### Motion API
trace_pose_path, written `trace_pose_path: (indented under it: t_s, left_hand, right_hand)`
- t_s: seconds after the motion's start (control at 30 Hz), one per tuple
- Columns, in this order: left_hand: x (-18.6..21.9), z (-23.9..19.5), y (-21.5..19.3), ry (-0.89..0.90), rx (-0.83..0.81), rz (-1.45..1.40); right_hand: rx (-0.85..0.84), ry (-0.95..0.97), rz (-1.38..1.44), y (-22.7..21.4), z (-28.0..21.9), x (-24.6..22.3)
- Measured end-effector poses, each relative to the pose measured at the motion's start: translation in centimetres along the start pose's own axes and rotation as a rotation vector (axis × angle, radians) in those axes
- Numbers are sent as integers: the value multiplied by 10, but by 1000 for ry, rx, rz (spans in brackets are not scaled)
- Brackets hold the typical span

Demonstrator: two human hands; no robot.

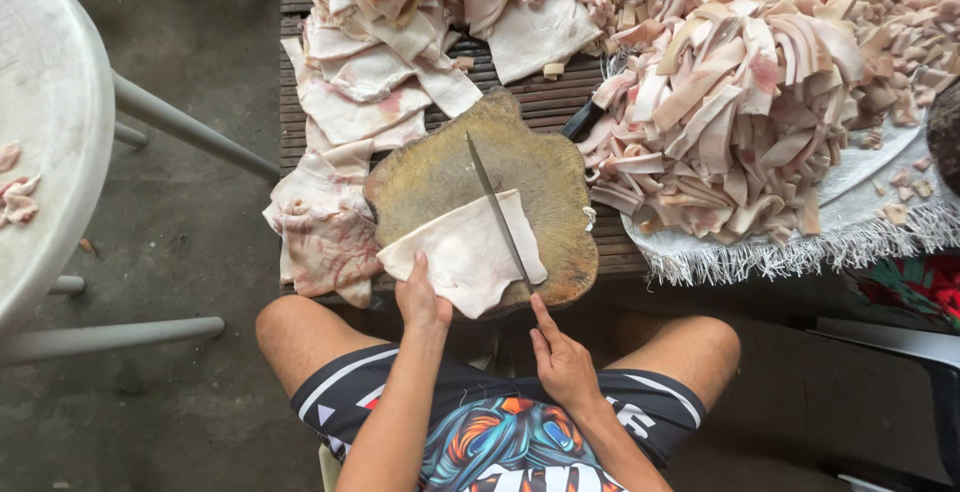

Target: The person slices large sheets of processed animal skin into strips and then into smaller pieces using a large knife on a wooden block.

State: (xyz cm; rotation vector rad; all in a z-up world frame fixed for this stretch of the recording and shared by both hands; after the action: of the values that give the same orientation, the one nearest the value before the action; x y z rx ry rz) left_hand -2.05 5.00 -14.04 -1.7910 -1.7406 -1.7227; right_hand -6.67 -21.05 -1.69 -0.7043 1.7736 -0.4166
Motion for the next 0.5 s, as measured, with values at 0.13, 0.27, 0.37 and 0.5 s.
trace_pose_path:
  t_s: [0.13,0.27,0.37,0.5]
  left_hand:
    - [6,-20,1,36,27,-16]
    - [9,-18,16,14,-1,-57]
    - [10,-28,3,-15,1,-52]
    - [9,-20,9,7,7,-64]
  right_hand:
    - [-17,-43,52,-9,-1,-16]
    - [3,-128,311,-57,-19,-36]
    - [59,-515,461,-88,-57,-50]
    - [147,-513,282,-64,-39,-38]
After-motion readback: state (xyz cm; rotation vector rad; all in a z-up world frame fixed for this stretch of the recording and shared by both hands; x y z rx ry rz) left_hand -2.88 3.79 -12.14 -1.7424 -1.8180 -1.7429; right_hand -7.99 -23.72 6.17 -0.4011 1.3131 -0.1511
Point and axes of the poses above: each hand's wrist, its own z-axis towards the middle knuckle, its own y-axis out of the palm, x = y × z, the point moved 6 cm from there along z, towards the middle knuckle, and after that the axes turned 13 degrees about y, right-handed, at the moved point
